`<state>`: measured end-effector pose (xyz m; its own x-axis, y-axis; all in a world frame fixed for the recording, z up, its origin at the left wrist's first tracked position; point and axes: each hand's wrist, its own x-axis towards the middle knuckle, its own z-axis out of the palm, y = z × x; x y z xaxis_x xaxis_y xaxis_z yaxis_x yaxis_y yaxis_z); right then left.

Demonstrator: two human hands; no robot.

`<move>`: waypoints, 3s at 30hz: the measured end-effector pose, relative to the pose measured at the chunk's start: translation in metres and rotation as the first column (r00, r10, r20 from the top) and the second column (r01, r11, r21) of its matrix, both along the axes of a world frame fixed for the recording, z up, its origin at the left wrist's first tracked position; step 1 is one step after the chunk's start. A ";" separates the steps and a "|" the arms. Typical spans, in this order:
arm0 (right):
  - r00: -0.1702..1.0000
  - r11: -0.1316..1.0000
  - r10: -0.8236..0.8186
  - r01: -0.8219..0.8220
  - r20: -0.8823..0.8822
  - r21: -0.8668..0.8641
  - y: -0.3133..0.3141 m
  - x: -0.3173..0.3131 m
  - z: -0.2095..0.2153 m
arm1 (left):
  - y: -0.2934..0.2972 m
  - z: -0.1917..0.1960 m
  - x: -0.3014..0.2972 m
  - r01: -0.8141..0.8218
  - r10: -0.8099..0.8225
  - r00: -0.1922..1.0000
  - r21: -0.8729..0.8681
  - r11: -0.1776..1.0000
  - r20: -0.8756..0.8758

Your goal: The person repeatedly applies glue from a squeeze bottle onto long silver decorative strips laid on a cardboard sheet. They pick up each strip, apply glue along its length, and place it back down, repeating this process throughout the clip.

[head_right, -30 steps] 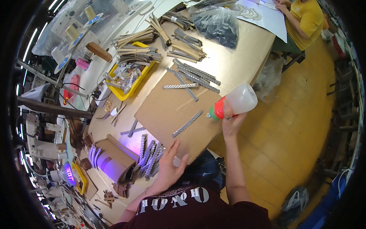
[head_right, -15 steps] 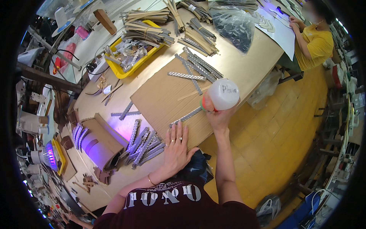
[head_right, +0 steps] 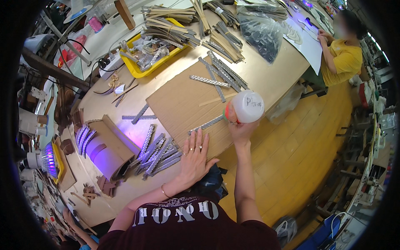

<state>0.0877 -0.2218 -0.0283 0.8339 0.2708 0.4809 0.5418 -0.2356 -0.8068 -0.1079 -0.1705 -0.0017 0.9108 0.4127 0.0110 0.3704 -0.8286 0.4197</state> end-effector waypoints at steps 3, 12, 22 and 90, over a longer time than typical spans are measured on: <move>0.987 0.989 0.073 -0.053 0.146 -0.141 0.003 -0.007 0.005 | 0.000 -0.002 0.001 -0.001 0.001 1.000 -0.005 1.000 0.022; 0.985 0.980 0.170 -0.164 0.042 -0.110 0.022 -0.052 0.000 | 0.012 0.001 -0.025 -0.094 0.094 0.996 -0.022 0.995 0.008; 0.967 0.961 0.254 -0.252 0.006 -0.111 0.021 -0.065 -0.008 | 0.017 -0.001 -0.026 -0.138 0.139 0.990 0.017 0.990 -0.034; 0.577 0.190 0.711 -0.708 -0.403 -0.680 -0.030 -0.060 0.084 | 0.111 0.024 0.003 0.473 -0.548 0.836 0.477 0.740 0.022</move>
